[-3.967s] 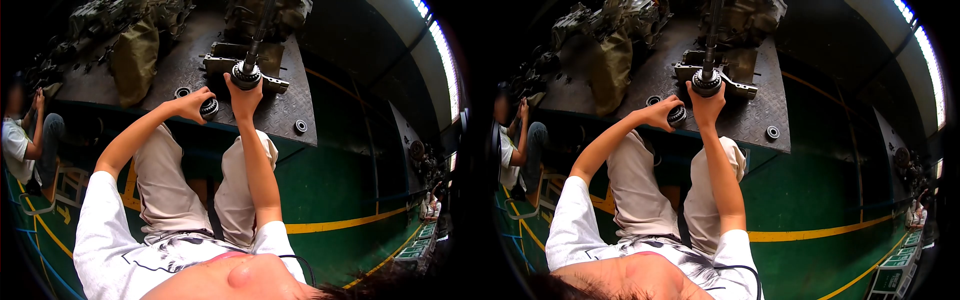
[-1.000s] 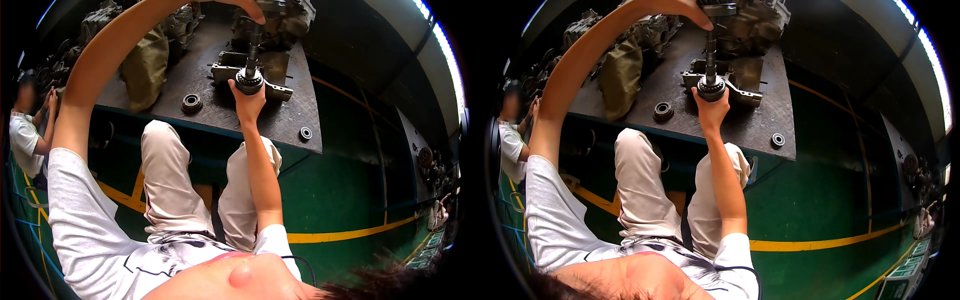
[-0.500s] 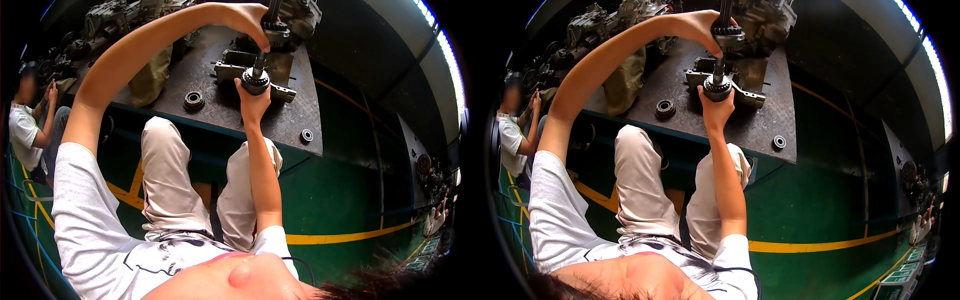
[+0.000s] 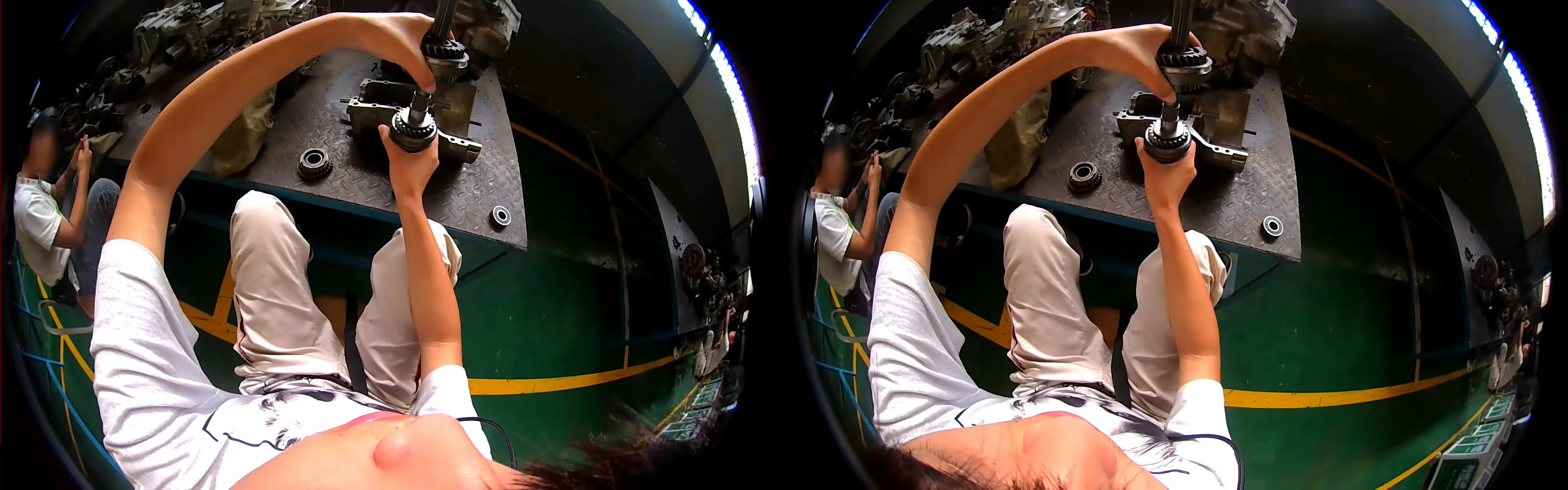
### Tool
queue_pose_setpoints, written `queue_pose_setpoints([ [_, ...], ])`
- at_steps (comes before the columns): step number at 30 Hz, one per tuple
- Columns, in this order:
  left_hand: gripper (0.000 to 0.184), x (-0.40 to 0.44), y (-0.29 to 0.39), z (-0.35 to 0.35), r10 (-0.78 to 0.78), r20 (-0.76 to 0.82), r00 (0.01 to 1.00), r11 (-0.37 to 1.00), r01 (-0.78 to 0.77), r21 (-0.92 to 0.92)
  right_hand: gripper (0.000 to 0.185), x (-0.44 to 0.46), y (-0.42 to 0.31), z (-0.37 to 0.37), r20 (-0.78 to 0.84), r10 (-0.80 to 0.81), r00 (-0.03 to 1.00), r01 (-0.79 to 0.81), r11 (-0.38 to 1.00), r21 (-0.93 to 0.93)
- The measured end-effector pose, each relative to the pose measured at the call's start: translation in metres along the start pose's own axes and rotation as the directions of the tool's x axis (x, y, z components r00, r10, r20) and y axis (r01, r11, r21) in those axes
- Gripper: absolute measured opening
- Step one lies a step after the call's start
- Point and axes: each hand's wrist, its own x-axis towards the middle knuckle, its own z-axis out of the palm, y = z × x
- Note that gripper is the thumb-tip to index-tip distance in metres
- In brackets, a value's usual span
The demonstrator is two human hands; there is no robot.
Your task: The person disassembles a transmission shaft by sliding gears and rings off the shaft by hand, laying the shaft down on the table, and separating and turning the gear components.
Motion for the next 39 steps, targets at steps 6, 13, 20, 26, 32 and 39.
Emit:
queue_pose_setpoints([
  [6, 0.073, 0.0, -0.016, 0.031, 0.006, -0.002, 1.0, 1.0, -0.006, 0.029, 0.057, 0.001, -0.004, -0.003, -0.013, 0.008, 1.0, -0.008, 1.0, 0.008],
  [13, 0.076, -0.001, -0.012, 0.036, 0.007, -0.012, 1.0, 1.0, -0.007, -0.007, 0.054, 0.0, 0.001, -0.002, -0.034, -0.009, 0.999, 0.01, 1.0, 0.012],
  [20, 0.078, -0.004, -0.018, 0.038, 0.001, -0.071, 0.997, 1.0, -0.002, -0.018, 0.055, 0.001, 0.001, -0.001, -0.037, -0.012, 0.999, 0.012, 1.0, 0.003],
  [26, 0.078, -0.003, -0.018, 0.037, -0.009, -0.034, 0.999, 1.0, 0.009, -0.014, 0.055, 0.002, 0.002, 0.001, -0.045, -0.017, 0.999, 0.017, 1.0, 0.006],
  [32, 0.072, -0.003, -0.023, 0.045, 0.058, -0.119, 0.991, 0.997, -0.064, -0.044, 0.055, 0.002, 0.002, 0.0, -0.052, -0.01, 0.999, 0.01, 1.0, 0.007],
  [39, 0.068, -0.01, -0.028, 0.055, 0.048, -0.237, 0.97, 0.989, -0.079, -0.122, 0.054, 0.002, 0.002, -0.002, -0.059, -0.014, 0.998, 0.014, 1.0, 0.008],
])
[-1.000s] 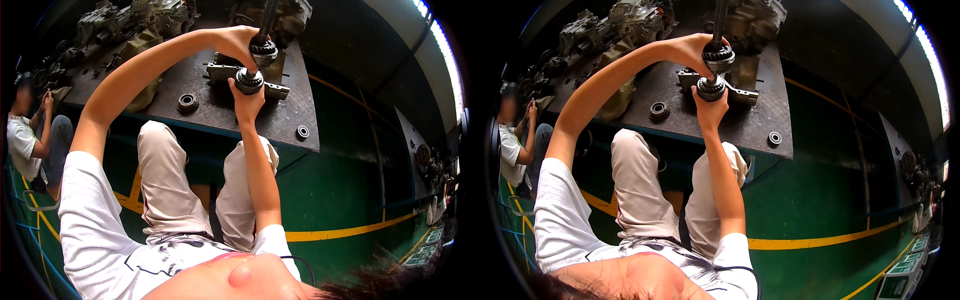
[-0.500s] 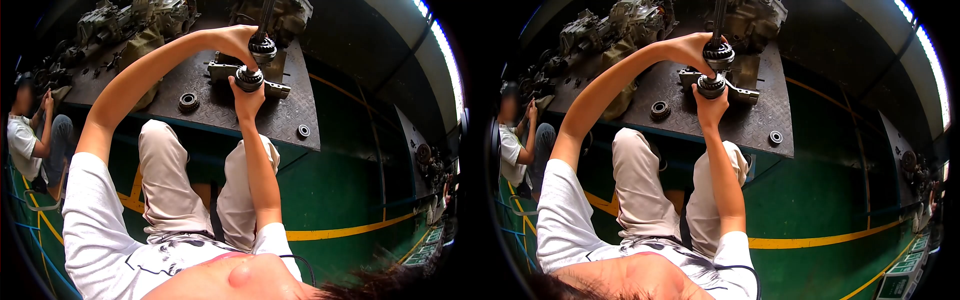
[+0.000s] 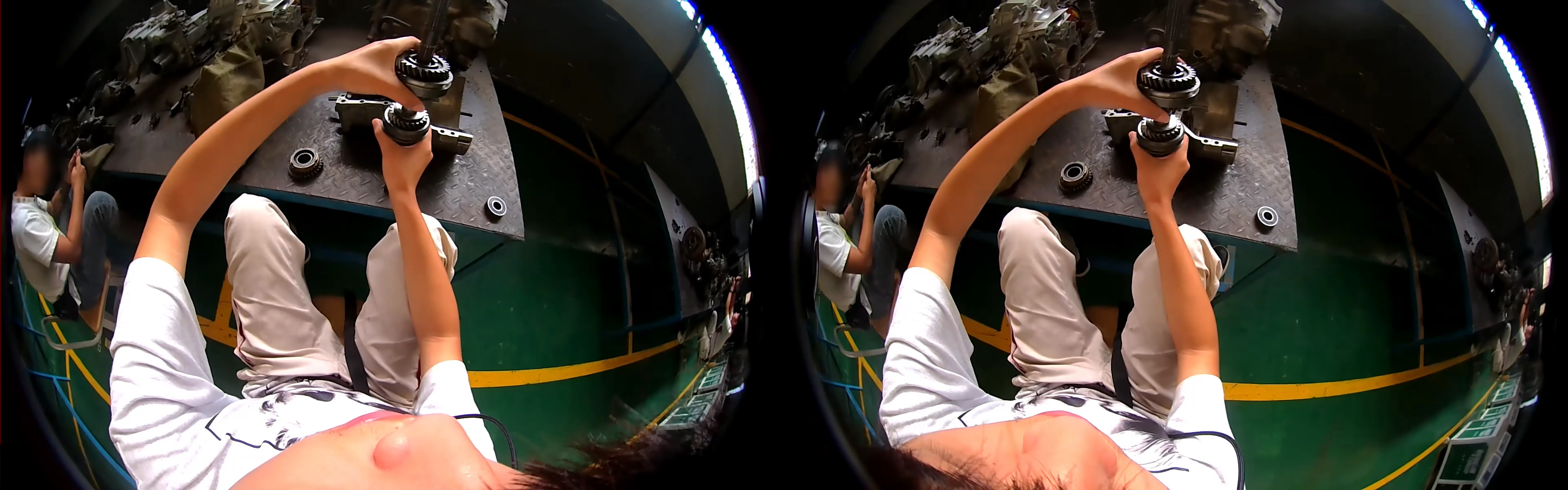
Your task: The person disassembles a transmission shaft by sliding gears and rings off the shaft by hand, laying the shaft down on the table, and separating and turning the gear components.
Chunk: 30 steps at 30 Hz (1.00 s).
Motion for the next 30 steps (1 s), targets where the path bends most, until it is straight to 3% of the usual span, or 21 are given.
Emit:
queue_pose_setpoints([
  [6, 0.067, -0.013, 0.008, 0.013, -0.043, -0.117, 0.992, 0.995, 0.053, 0.086, 0.053, -0.001, 0.001, 0.0, 0.021, 0.013, 1.0, -0.013, 1.0, 0.015],
  [8, 0.064, -0.012, 0.004, 0.017, 0.027, -0.129, 0.991, 0.991, -0.01, 0.134, 0.052, -0.003, -0.001, 0.0, 0.016, 0.002, 1.0, -0.002, 1.0, 0.018],
  [10, 0.059, -0.016, -0.002, 0.025, 0.027, -0.103, 0.994, 0.999, -0.023, 0.038, 0.051, -0.002, -0.002, -0.001, 0.016, -0.014, 1.0, 0.014, 1.0, 0.012],
  [16, 0.06, -0.015, -0.004, 0.021, 0.044, -0.121, 0.992, 0.996, -0.034, 0.078, 0.05, -0.003, -0.001, -0.001, 0.032, -0.031, 0.999, 0.029, 0.999, 0.041],
  [18, 0.079, -0.012, -0.006, 0.012, -0.066, 0.02, 0.998, 0.991, 0.064, 0.116, 0.05, -0.002, -0.003, 0.0, 0.026, 0.0, 1.0, -0.001, 1.0, 0.007],
  [24, 0.084, -0.015, -0.015, 0.012, -0.066, 0.062, 0.996, 0.997, 0.068, -0.028, 0.05, -0.001, -0.006, 0.002, 0.017, -0.032, 0.999, 0.033, 0.999, -0.011],
  [30, 0.073, -0.021, -0.025, 0.01, -0.095, 0.113, 0.989, 0.97, 0.118, -0.214, 0.053, -0.002, -0.001, 0.003, 0.033, -0.007, 0.999, 0.007, 1.0, -0.004],
])
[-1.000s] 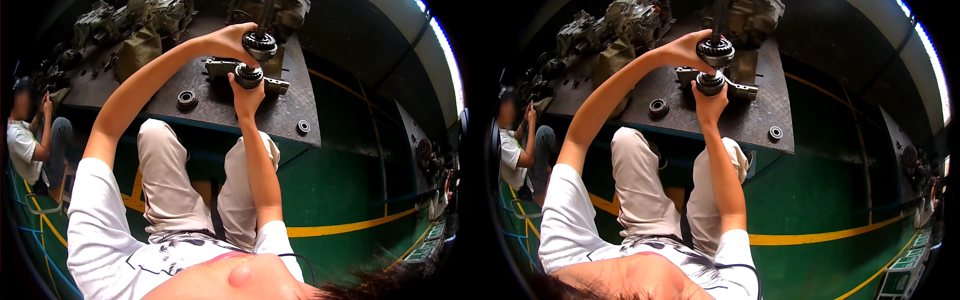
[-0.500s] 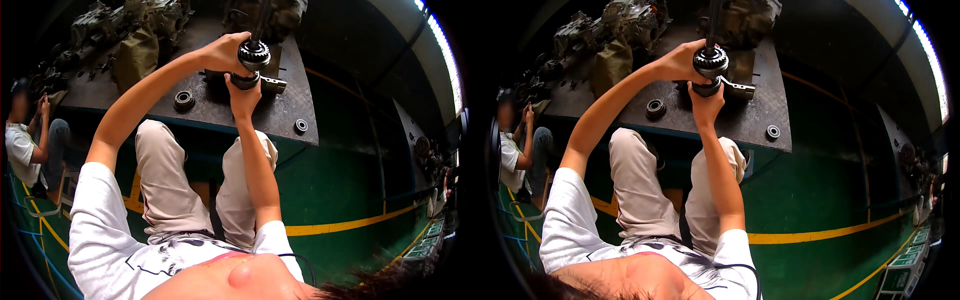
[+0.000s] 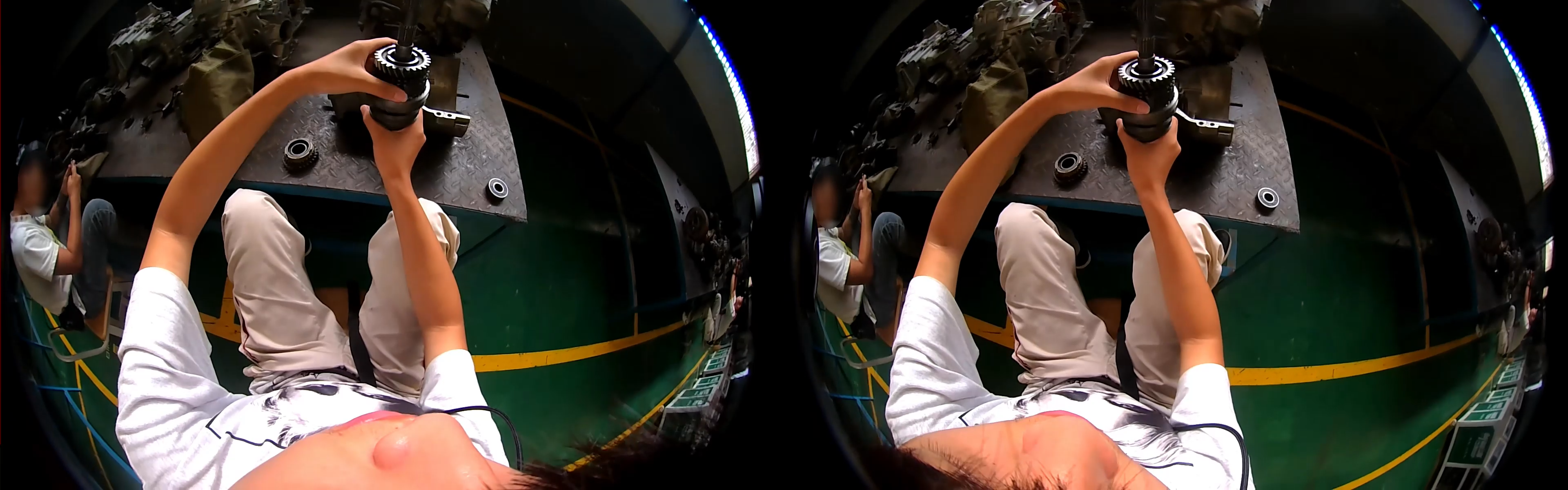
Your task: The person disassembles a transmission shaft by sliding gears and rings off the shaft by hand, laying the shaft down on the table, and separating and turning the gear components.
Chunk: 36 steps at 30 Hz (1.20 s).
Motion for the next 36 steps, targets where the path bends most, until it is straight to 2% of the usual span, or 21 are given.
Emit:
queue_pose_setpoints([
  [1, 0.068, -0.001, -0.004, 0.005, 0.012, -0.026, 1.0, 1.0, -0.013, -0.026, 0.054, 0.0, 0.001, 0.001, -0.008, -0.002, 1.0, 0.002, 1.0, 0.002],
  [6, 0.066, 0.001, -0.014, 0.009, 0.01, -0.062, 0.998, 0.992, -0.018, -0.125, 0.059, 0.004, 0.005, 0.001, -0.004, 0.038, 0.999, -0.038, 0.999, 0.004],
  [9, 0.072, -0.001, -0.018, 0.013, -0.059, -0.074, 0.996, 0.979, 0.043, -0.201, 0.06, 0.004, 0.004, 0.001, -0.002, 0.065, 0.998, -0.065, 0.998, 0.005],
  [13, 0.08, -0.005, -0.026, 0.024, -0.026, -0.105, 0.994, 0.97, -0.001, -0.243, 0.057, 0.005, 0.004, 0.0, -0.01, 0.034, 0.999, -0.034, 0.999, 0.004],
  [15, 0.089, -0.014, -0.029, 0.033, 0.056, -0.115, 0.992, 0.991, -0.069, -0.113, 0.052, 0.005, 0.007, 0.0, -0.02, 0.002, 1.0, -0.002, 1.0, 0.007],
  [16, 0.089, -0.017, -0.029, 0.038, 0.057, -0.115, 0.992, 0.991, -0.07, -0.113, 0.047, 0.005, 0.01, -0.001, -0.034, -0.029, 0.999, 0.029, 1.0, 0.011],
  [18, 0.099, -0.023, -0.029, 0.049, 0.036, -0.144, 0.989, 0.97, -0.069, -0.232, 0.044, 0.005, 0.015, -0.002, -0.034, -0.041, 0.999, 0.042, 0.999, 0.02],
  [23, 0.095, -0.025, -0.033, 0.055, -0.005, -0.21, 0.978, 0.982, -0.034, -0.184, 0.039, 0.005, 0.018, -0.002, -0.023, -0.047, 0.999, 0.047, 0.999, 0.006],
  [25, 0.094, -0.025, -0.035, 0.056, 0.024, -0.265, 0.964, 0.985, -0.068, -0.157, 0.04, 0.005, 0.015, -0.002, -0.023, -0.035, 0.999, 0.035, 0.999, 0.007],
  [32, 0.088, -0.017, -0.034, 0.044, 0.058, -0.229, 0.972, 0.987, -0.091, -0.135, 0.049, 0.004, 0.004, -0.001, -0.01, 0.002, 1.0, -0.001, 0.999, 0.054],
  [34, 0.085, -0.01, -0.034, 0.045, 0.055, -0.299, 0.953, 0.966, -0.126, -0.225, 0.054, 0.004, 0.004, 0.0, -0.003, 0.031, 1.0, -0.031, 0.999, 0.017],
  [35, 0.076, -0.007, -0.033, 0.045, 0.009, -0.327, 0.945, 0.943, -0.117, -0.312, 0.054, 0.003, 0.003, 0.0, -0.002, 0.035, 0.999, -0.035, 0.999, 0.016],
  [36, 0.076, -0.004, -0.035, 0.041, 0.008, -0.326, 0.945, 0.942, -0.116, -0.314, 0.054, 0.003, 0.003, 0.001, -0.01, 0.038, 0.999, -0.038, 0.999, 0.013],
])
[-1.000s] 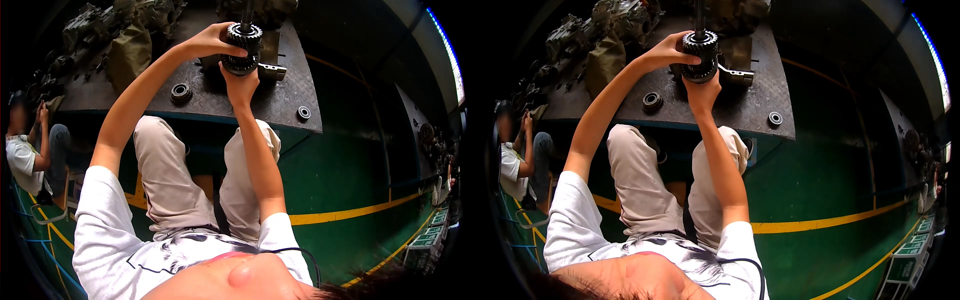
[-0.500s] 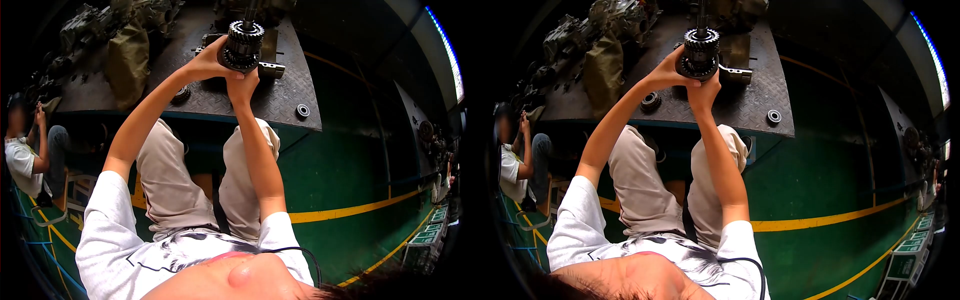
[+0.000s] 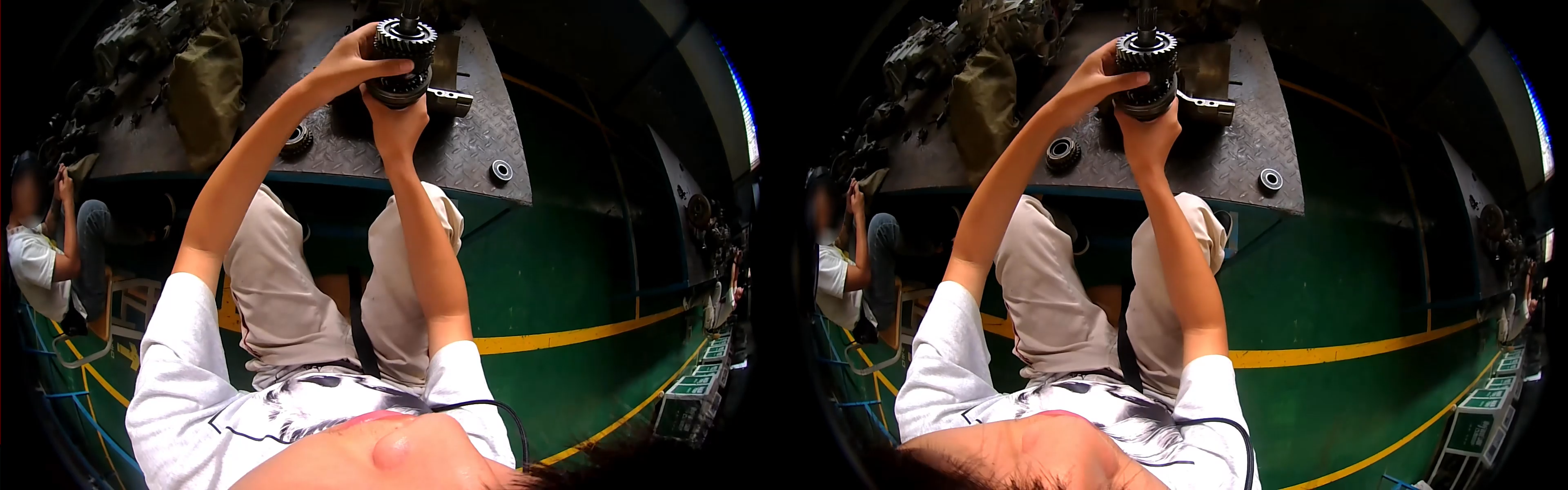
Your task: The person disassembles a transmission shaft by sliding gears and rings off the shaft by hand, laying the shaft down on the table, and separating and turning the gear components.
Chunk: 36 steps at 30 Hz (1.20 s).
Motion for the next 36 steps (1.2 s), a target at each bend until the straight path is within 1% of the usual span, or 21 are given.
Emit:
queue_pose_setpoints([
  [3, 0.062, 0.007, -0.001, -0.003, 0.027, 0.02, 0.999, 0.999, -0.027, 0.023, 0.056, 0.001, -0.001, -0.002, -0.012, 0.006, 1.0, -0.006, 1.0, -0.011],
  [4, 0.062, 0.009, -0.003, -0.004, 0.024, 0.023, 0.999, 0.999, -0.024, 0.022, 0.056, 0.001, -0.002, -0.002, -0.014, 0.012, 1.0, -0.012, 1.0, -0.014],
  [6, 0.059, 0.014, -0.005, -0.008, 0.025, 0.089, 0.996, 1.0, -0.025, 0.004, 0.056, 0.002, -0.003, -0.001, -0.023, 0.018, 1.0, -0.018, 1.0, -0.013],
  [8, 0.057, 0.01, -0.011, -0.004, 0.023, 0.076, 0.997, 1.0, -0.024, 0.004, 0.056, 0.002, -0.003, -0.002, -0.033, 0.025, 0.999, -0.025, 1.0, -0.011],
  [10, 0.054, 0.005, -0.01, 0.007, 0.102, -0.039, 0.994, 0.994, -0.103, -0.023, 0.056, 0.005, 0.0, -0.003, 0.003, 0.066, 0.998, -0.066, 0.998, 0.003],
  [11, 0.054, 0.004, -0.008, 0.009, 0.121, -0.051, 0.991, 0.992, -0.12, 0.022, 0.056, 0.006, 0.002, -0.004, -0.005, 0.065, 0.998, -0.065, 0.998, 0.003],
  [13, 0.054, 0.004, -0.008, 0.012, 0.122, -0.075, 0.99, 0.992, -0.119, 0.045, 0.056, 0.006, 0.003, -0.004, 0.027, 0.077, 0.997, -0.077, 0.997, 0.026],
  [15, 0.054, 0.003, -0.006, 0.011, 0.125, -0.1, 0.987, 0.99, -0.118, 0.071, 0.057, 0.005, 0.004, -0.003, 0.025, 0.088, 0.996, -0.088, 0.996, 0.028],
  [17, 0.051, 0.004, 0.0, 0.006, 0.048, -0.025, 0.999, 0.999, -0.047, 0.008, 0.057, 0.007, 0.003, -0.003, 0.019, 0.093, 0.996, -0.093, 0.995, 0.029],
  [18, 0.051, 0.005, 0.003, 0.006, 0.053, -0.023, 0.998, 0.999, -0.053, 0.009, 0.057, 0.006, 0.002, -0.004, 0.022, 0.09, 0.996, -0.091, 0.996, 0.027],
  [23, 0.045, 0.0, 0.01, 0.011, 0.049, -0.091, 0.995, 0.999, -0.05, -0.009, 0.057, 0.004, 0.001, -0.004, 0.028, 0.095, 0.995, -0.095, 0.995, 0.013],
  [24, 0.045, 0.0, 0.015, 0.011, 0.052, -0.093, 0.994, 0.999, -0.053, -0.008, 0.054, 0.003, 0.001, -0.003, 0.02, 0.063, 0.998, -0.063, 0.998, 0.016],
  [26, 0.042, 0.004, 0.026, 0.009, 0.033, -0.164, 0.986, 0.999, -0.036, -0.014, 0.052, 0.004, 0.002, -0.002, 0.011, 0.031, 0.999, -0.031, 0.999, 0.018],
  [27, 0.04, 0.011, 0.026, 0.0, 0.063, -0.14, 0.988, 0.998, -0.065, -0.008, 0.052, 0.005, 0.003, 0.0, 0.005, 0.015, 1.0, -0.015, 1.0, 0.022],
  [28, 0.04, 0.017, 0.041, -0.003, 0.058, -0.12, 0.991, 0.998, -0.054, 0.035, 0.051, 0.002, 0.005, 0.0, 0.001, 0.008, 1.0, -0.008, 1.0, 0.025],
  [30, 0.039, 0.014, 0.081, 0.009, 0.019, -0.115, 0.993, 0.997, -0.027, -0.07, 0.054, 0.001, 0.006, 0.0, 0.025, 0.047, 0.999, -0.048, 0.999, 0.012],
  [31, 0.039, 0.013, 0.067, 0.001, 0.018, -0.117, 0.993, 0.997, -0.025, -0.066, 0.056, 0.001, 0.005, 0.0, 0.041, 0.077, 0.996, -0.077, 0.997, -0.003],
  [32, 0.038, 0.013, 0.042, -0.013, 0.034, -0.131, 0.991, 0.999, -0.029, 0.043, 0.056, 0.0, 0.004, 0.002, 0.043, 0.075, 0.996, -0.075, 0.997, 0.001],
  [33, 0.038, 0.013, 0.041, -0.015, 0.055, -0.142, 0.988, 0.988, -0.033, 0.15, 0.054, 0.0, 0.004, 0.002, 0.039, 0.043, 0.998, -0.044, 0.999, 0.019],
  [34, 0.041, 0.006, 0.039, -0.009, 0.078, -0.087, 0.993, 0.993, -0.07, 0.095, 0.051, 0.0, 0.004, 0.001, 0.034, 0.01, 0.999, -0.012, 0.999, 0.035],
  [36, 0.046, -0.003, 0.028, -0.002, 0.041, -0.092, 0.995, 0.999, -0.043, -0.019, 0.052, 0.0, 0.003, 0.001, 0.03, -0.003, 1.0, 0.002, 1.0, 0.024],
])
